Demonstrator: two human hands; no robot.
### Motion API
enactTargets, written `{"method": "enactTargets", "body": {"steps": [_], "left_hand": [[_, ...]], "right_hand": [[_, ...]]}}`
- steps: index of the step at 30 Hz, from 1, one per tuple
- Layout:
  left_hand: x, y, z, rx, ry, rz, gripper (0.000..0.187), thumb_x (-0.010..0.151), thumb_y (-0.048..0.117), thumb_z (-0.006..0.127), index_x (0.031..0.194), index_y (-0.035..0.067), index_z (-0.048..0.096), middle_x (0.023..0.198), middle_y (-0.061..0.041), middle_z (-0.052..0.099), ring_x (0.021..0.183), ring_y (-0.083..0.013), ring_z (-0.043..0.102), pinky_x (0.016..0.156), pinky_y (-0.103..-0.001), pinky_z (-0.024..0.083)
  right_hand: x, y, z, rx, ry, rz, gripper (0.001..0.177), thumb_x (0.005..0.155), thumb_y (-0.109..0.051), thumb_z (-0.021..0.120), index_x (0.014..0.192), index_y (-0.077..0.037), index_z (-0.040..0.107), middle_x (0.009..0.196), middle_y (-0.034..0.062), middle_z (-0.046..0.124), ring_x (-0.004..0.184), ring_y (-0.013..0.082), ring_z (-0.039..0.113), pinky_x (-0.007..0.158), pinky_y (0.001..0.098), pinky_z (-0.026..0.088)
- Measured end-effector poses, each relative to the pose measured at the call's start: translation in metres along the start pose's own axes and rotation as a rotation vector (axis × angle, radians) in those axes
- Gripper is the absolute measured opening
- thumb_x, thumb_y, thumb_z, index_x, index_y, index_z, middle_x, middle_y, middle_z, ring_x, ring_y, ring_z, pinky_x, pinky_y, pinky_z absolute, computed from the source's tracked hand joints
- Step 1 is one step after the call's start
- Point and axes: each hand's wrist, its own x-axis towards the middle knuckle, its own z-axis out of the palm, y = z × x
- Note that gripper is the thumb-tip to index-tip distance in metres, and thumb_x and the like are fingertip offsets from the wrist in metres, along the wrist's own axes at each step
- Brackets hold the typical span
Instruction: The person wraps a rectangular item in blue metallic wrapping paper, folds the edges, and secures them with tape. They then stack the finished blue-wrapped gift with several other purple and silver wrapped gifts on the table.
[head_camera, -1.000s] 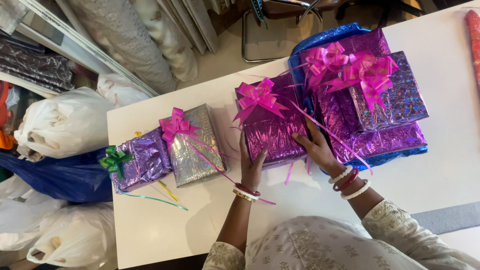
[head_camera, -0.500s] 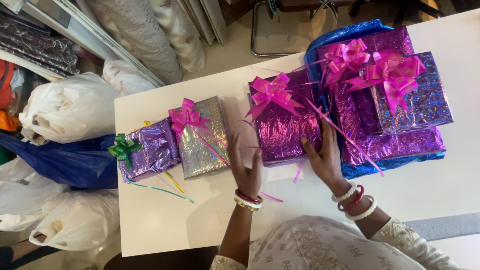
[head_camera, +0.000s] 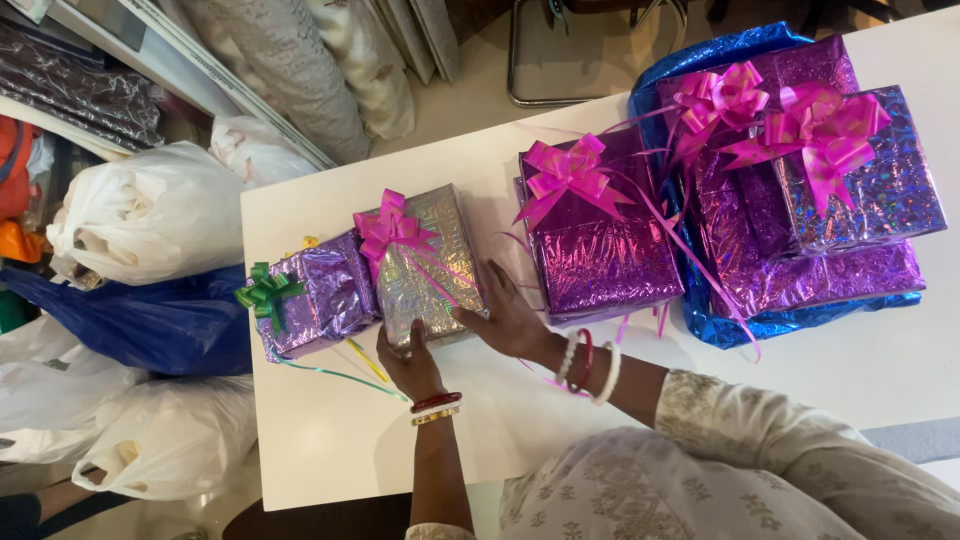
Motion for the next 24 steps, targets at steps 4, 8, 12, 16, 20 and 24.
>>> {"method": "enactTargets", "body": {"steps": [4, 8, 12, 16, 20, 24], "left_hand": [[0.007, 0.010, -0.006, -0.092, -0.137, 0.033, 0.055, 0.089, 0.022, 0.082, 0.132, -0.006, 0.061, 0.123, -0.011, 0.070, 0.099, -0.0141, 0.067, 0.085, -0.027, 0.054], [0.001, 0.018, -0.014, -0.123, -0.292, 0.009, 0.046, 0.089, 0.019, 0.083, 0.123, -0.011, 0.073, 0.111, -0.019, 0.078, 0.091, -0.0158, 0.068, 0.085, -0.029, 0.053], [-0.013, 0.029, -0.013, -0.334, -0.291, -0.050, 0.043, 0.084, 0.004, 0.082, 0.118, -0.010, 0.060, 0.109, -0.017, 0.071, 0.094, -0.0182, 0.071, 0.087, -0.033, 0.059], [-0.031, 0.052, -0.029, -0.543, -0.377, -0.089, 0.040, 0.085, -0.004, 0.073, 0.121, -0.004, 0.055, 0.114, -0.013, 0.066, 0.101, -0.0205, 0.070, 0.091, -0.035, 0.059], [-0.051, 0.090, -0.048, -0.612, -0.386, 0.026, 0.041, 0.088, -0.007, 0.072, 0.125, -0.005, 0.055, 0.120, -0.015, 0.064, 0.108, -0.0207, 0.066, 0.096, -0.035, 0.057], [-0.068, 0.136, -0.057, -0.597, -0.394, 0.191, 0.053, 0.088, -0.009, 0.071, 0.137, -0.005, 0.052, 0.131, -0.013, 0.061, 0.118, -0.0193, 0.061, 0.102, -0.035, 0.053]], "right_hand": [[0.020, 0.029, 0.031, 0.156, 0.035, 0.189, 0.073, 0.085, -0.040, 0.075, 0.133, 0.008, 0.046, 0.126, 0.0288, 0.057, 0.124, 0.0374, 0.058, 0.109, 0.0451, 0.044], [0.008, 0.044, 0.035, 0.054, 0.014, 0.173, 0.088, 0.084, -0.045, 0.080, 0.137, 0.012, 0.038, 0.133, 0.0309, 0.050, 0.128, 0.0395, 0.051, 0.108, 0.0454, 0.042], [-0.006, 0.033, 0.018, 0.071, -0.057, 0.318, 0.097, 0.082, -0.052, 0.078, 0.142, 0.008, 0.031, 0.137, 0.0301, 0.047, 0.132, 0.0374, 0.051, 0.110, 0.0446, 0.042], [-0.026, 0.011, -0.012, 0.074, 0.174, -0.180, 0.119, 0.091, -0.043, 0.081, 0.154, 0.018, 0.001, 0.156, 0.0402, 0.016, 0.147, 0.0506, 0.015, 0.116, 0.0535, 0.023], [-0.059, -0.010, -0.037, 0.293, 0.041, -0.067, 0.107, 0.093, -0.041, 0.076, 0.154, 0.009, 0.003, 0.153, 0.0298, 0.021, 0.146, 0.0401, 0.021, 0.119, 0.0483, 0.026], [-0.074, -0.031, -0.062, 0.485, 0.028, -0.023, 0.088, 0.094, -0.028, 0.079, 0.153, 0.001, 0.019, 0.143, 0.0229, 0.033, 0.142, 0.0302, 0.030, 0.120, 0.0405, 0.032]]}}
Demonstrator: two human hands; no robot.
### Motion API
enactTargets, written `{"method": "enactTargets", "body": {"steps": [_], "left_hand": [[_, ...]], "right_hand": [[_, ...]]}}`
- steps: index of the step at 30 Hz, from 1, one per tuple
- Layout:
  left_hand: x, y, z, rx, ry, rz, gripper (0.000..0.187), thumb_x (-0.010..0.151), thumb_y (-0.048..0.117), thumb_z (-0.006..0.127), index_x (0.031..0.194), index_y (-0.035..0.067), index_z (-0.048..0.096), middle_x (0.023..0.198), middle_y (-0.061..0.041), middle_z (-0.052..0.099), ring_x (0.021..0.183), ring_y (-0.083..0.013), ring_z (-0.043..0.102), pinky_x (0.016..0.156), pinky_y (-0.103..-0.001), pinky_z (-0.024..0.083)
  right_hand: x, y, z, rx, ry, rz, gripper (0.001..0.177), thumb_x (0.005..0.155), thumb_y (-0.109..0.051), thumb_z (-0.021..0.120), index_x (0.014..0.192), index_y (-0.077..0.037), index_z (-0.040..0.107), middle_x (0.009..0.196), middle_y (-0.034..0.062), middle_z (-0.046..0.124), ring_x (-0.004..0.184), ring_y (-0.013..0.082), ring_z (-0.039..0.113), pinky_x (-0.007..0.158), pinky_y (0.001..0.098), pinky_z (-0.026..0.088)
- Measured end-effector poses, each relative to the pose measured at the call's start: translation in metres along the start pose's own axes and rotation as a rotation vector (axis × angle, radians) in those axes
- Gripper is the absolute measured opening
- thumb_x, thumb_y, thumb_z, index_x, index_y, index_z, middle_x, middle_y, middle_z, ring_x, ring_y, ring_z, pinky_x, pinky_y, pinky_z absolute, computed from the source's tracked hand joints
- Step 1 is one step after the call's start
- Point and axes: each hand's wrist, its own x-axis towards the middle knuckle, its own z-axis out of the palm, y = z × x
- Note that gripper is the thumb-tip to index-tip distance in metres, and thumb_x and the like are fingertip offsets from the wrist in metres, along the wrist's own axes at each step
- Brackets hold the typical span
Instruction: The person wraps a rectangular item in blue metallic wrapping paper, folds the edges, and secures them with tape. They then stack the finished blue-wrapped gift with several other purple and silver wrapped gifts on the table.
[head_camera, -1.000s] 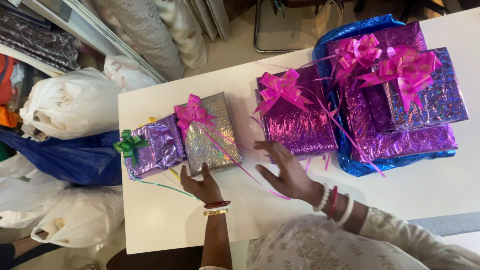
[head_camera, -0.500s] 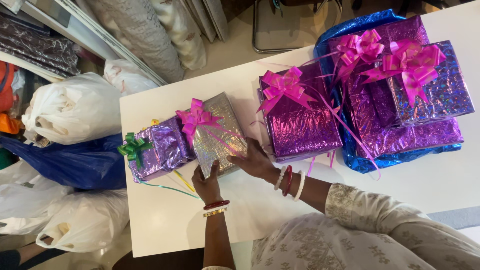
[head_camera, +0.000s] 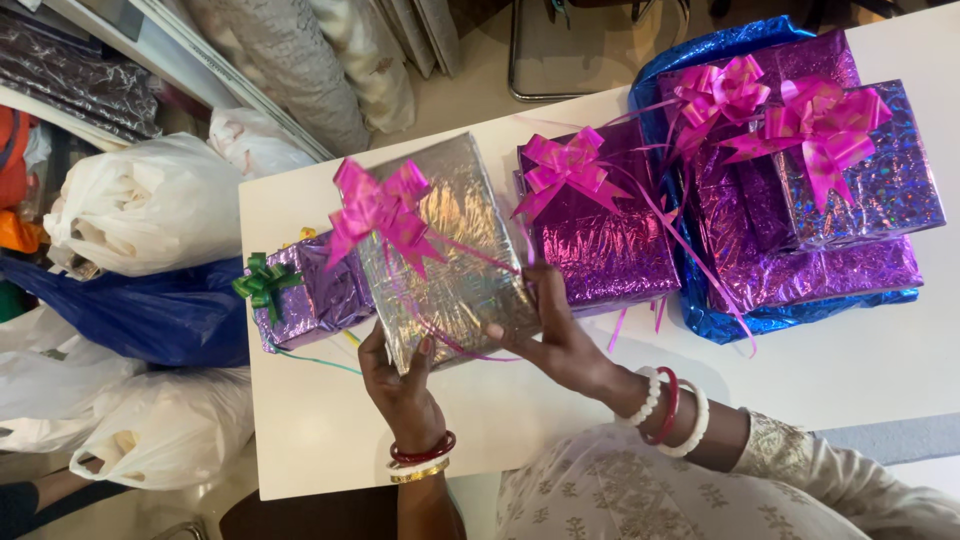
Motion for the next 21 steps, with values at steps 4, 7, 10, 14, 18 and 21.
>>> {"method": "enactTargets", "body": {"steps": [4, 7, 10, 14, 18, 21], "left_hand": [[-0.003, 0.032, 0.030, -0.037, -0.100, 0.048, 0.066, 0.089, -0.006, 0.071, 0.149, -0.005, 0.045, 0.136, -0.015, 0.061, 0.123, -0.0211, 0.062, 0.105, -0.035, 0.053], [-0.010, 0.050, 0.054, -0.100, -0.166, 0.094, 0.071, 0.087, -0.004, 0.073, 0.151, -0.004, 0.041, 0.142, -0.012, 0.058, 0.129, -0.0201, 0.059, 0.109, -0.036, 0.053], [-0.023, 0.064, 0.077, -0.182, -0.283, 0.059, 0.076, 0.088, -0.001, 0.076, 0.155, -0.002, 0.039, 0.140, -0.016, 0.061, 0.126, -0.0224, 0.063, 0.108, -0.037, 0.055], [-0.034, 0.079, 0.103, -0.153, -0.450, 0.071, 0.080, 0.089, 0.004, 0.078, 0.157, 0.000, 0.036, 0.153, -0.013, 0.051, 0.133, -0.0203, 0.059, 0.112, -0.036, 0.054], [-0.044, 0.082, 0.129, -0.220, -0.567, -0.045, 0.086, 0.091, 0.005, 0.079, 0.162, 0.000, 0.032, 0.146, -0.015, 0.057, 0.131, -0.0216, 0.061, 0.112, -0.037, 0.054], [-0.052, 0.080, 0.143, -0.204, -0.602, -0.042, 0.085, 0.090, 0.005, 0.080, 0.161, 0.000, 0.034, 0.150, -0.014, 0.054, 0.136, -0.0222, 0.058, 0.115, -0.038, 0.052]], "right_hand": [[-0.010, -0.032, -0.021, 0.321, 0.023, -0.097, 0.101, 0.092, -0.021, 0.074, 0.157, -0.010, -0.002, 0.155, 0.0132, 0.024, 0.150, 0.0246, 0.027, 0.116, 0.0422, 0.044], [-0.030, -0.053, -0.043, 0.339, 0.050, -0.137, 0.094, 0.093, -0.010, 0.072, 0.158, -0.005, 0.005, 0.160, 0.0132, 0.023, 0.152, 0.0243, 0.025, 0.120, 0.0421, 0.038], [-0.047, -0.067, -0.060, -0.108, 0.224, -0.324, 0.102, 0.085, 0.002, 0.072, 0.162, -0.010, 0.006, 0.165, 0.0127, 0.017, 0.156, 0.0237, 0.014, 0.123, 0.0435, 0.023], [-0.069, -0.081, -0.087, 0.115, 0.249, -0.296, 0.095, 0.094, -0.003, 0.065, 0.168, -0.009, 0.005, 0.164, 0.0120, 0.028, 0.152, 0.0231, 0.033, 0.122, 0.0421, 0.041], [-0.085, -0.086, -0.109, 0.188, 0.346, -0.251, 0.090, 0.098, 0.000, 0.059, 0.168, -0.009, 0.004, 0.161, 0.0123, 0.035, 0.147, 0.0220, 0.041, 0.118, 0.0402, 0.044], [-0.098, -0.081, -0.120, 0.180, 0.406, -0.234, 0.086, 0.100, 0.002, 0.055, 0.169, -0.009, 0.005, 0.160, 0.0120, 0.039, 0.145, 0.0208, 0.044, 0.116, 0.0386, 0.044]]}}
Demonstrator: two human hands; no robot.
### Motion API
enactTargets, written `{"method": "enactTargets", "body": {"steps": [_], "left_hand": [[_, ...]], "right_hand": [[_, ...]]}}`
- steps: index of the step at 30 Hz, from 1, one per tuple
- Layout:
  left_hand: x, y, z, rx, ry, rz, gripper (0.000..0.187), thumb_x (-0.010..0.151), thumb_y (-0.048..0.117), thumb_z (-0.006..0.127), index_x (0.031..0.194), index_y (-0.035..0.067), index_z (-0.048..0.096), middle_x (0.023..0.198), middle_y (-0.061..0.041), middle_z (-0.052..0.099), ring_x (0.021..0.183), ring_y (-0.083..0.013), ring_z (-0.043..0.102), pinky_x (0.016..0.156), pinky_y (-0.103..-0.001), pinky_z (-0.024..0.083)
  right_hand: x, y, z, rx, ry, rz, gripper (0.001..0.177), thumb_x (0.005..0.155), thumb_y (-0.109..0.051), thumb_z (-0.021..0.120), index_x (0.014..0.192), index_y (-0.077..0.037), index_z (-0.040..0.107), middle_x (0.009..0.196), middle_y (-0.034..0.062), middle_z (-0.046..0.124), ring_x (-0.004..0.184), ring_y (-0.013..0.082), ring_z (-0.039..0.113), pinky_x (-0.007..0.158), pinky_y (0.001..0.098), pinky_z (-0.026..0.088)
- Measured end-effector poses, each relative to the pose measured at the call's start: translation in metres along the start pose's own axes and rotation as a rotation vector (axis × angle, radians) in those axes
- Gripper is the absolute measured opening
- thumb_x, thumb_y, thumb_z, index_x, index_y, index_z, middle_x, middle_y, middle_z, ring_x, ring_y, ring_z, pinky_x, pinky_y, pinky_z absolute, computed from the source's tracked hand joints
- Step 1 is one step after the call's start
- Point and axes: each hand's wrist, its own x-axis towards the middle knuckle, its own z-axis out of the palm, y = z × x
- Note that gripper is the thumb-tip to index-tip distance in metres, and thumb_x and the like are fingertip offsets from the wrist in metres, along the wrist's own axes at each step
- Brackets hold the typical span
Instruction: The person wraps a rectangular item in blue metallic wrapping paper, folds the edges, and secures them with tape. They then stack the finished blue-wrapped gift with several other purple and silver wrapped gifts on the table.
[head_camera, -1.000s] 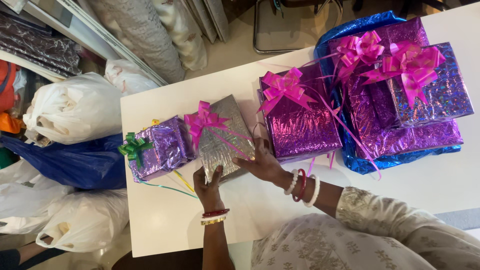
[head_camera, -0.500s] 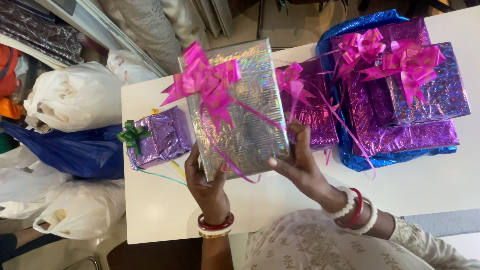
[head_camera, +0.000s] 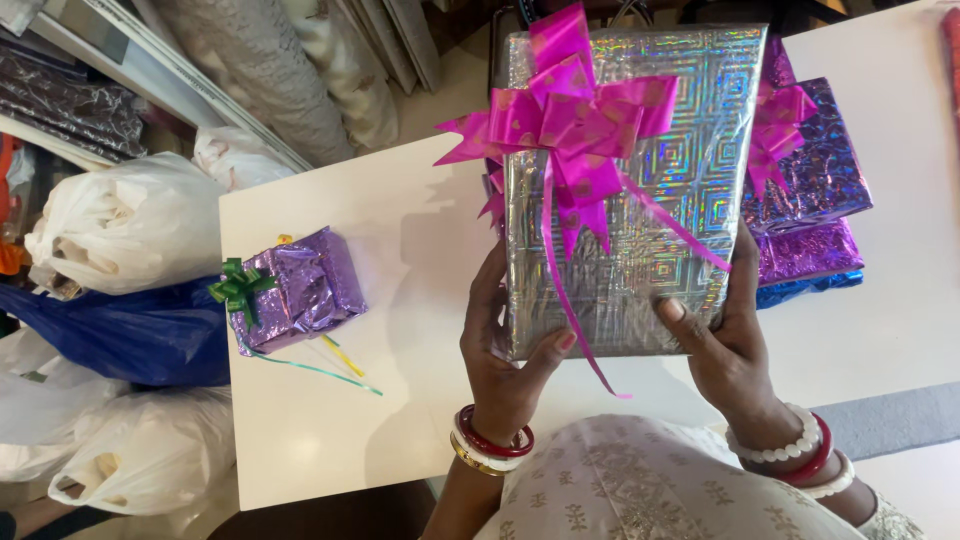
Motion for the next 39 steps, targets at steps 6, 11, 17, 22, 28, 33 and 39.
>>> {"method": "enactTargets", "body": {"steps": [6, 11, 17, 22, 28, 33, 39], "left_hand": [[-0.003, -0.006, 0.014, 0.076, -0.045, -0.002, 0.088, 0.087, 0.011, 0.084, 0.160, 0.000, 0.035, 0.158, -0.011, 0.047, 0.141, -0.0229, 0.054, 0.120, -0.039, 0.051], [-0.005, -0.009, 0.026, 0.083, -0.041, 0.008, 0.089, 0.087, 0.013, 0.085, 0.161, 0.001, 0.037, 0.158, -0.012, 0.046, 0.140, -0.0230, 0.055, 0.119, -0.040, 0.051], [-0.006, -0.018, 0.025, 0.151, -0.053, 0.003, 0.087, 0.089, 0.017, 0.084, 0.161, 0.003, 0.037, 0.155, -0.011, 0.050, 0.139, -0.0218, 0.057, 0.119, -0.039, 0.052], [-0.004, -0.054, 0.006, -0.092, 0.043, -0.157, 0.080, 0.088, 0.014, 0.078, 0.158, 0.001, 0.040, 0.146, -0.011, 0.058, 0.135, -0.0209, 0.057, 0.113, -0.040, 0.049], [-0.011, -0.094, -0.009, -0.875, 0.016, -0.444, 0.061, 0.100, 0.018, 0.061, 0.154, 0.003, 0.038, 0.143, -0.014, 0.058, 0.131, -0.0297, 0.057, 0.112, -0.046, 0.046], [-0.026, -0.117, 0.009, -1.108, 0.005, -0.656, 0.058, 0.104, 0.031, 0.052, 0.151, -0.001, 0.042, 0.143, -0.020, 0.057, 0.128, -0.0331, 0.061, 0.109, -0.047, 0.052], [-0.039, -0.149, 0.008, -1.028, -0.127, -0.844, 0.062, 0.105, 0.033, 0.052, 0.156, 0.000, 0.040, 0.143, -0.019, 0.057, 0.127, -0.0310, 0.061, 0.106, -0.045, 0.053]], "right_hand": [[-0.013, 0.007, -0.028, 0.089, 0.043, 0.033, 0.087, 0.098, 0.005, 0.053, 0.169, -0.010, 0.004, 0.158, 0.0098, 0.039, 0.141, 0.0193, 0.045, 0.111, 0.0368, 0.045], [-0.017, 0.010, -0.046, 0.189, 0.051, 0.084, 0.084, 0.100, 0.006, 0.050, 0.171, -0.011, 0.007, 0.156, 0.0097, 0.041, 0.137, 0.0177, 0.046, 0.108, 0.0344, 0.045], [-0.013, 0.001, -0.050, 0.186, 0.049, 0.105, 0.082, 0.100, 0.006, 0.047, 0.171, -0.009, 0.008, 0.162, 0.0121, 0.034, 0.143, 0.0189, 0.041, 0.110, 0.0360, 0.044], [0.001, -0.021, -0.045, 0.447, -0.109, -0.068, 0.093, 0.099, -0.016, 0.065, 0.173, -0.003, 0.010, 0.176, 0.0157, 0.027, 0.160, 0.0249, 0.034, 0.133, 0.0399, 0.032], [0.006, -0.008, -0.044, 0.182, -0.064, -0.183, 0.101, 0.094, -0.033, 0.076, 0.168, -0.001, 0.015, 0.176, 0.0135, 0.025, 0.167, 0.0211, 0.023, 0.137, 0.0391, 0.020], [0.010, 0.063, -0.063, 0.612, 0.002, 0.281, 0.086, 0.095, -0.030, 0.075, 0.162, -0.004, 0.028, 0.157, 0.0183, 0.042, 0.137, 0.0324, 0.048, 0.113, 0.0516, 0.042], [0.002, 0.118, -0.090, 0.673, -0.025, 0.315, 0.070, 0.096, -0.029, 0.073, 0.153, -0.004, 0.043, 0.145, 0.0138, 0.058, 0.130, 0.0296, 0.059, 0.112, 0.0495, 0.046]]}}
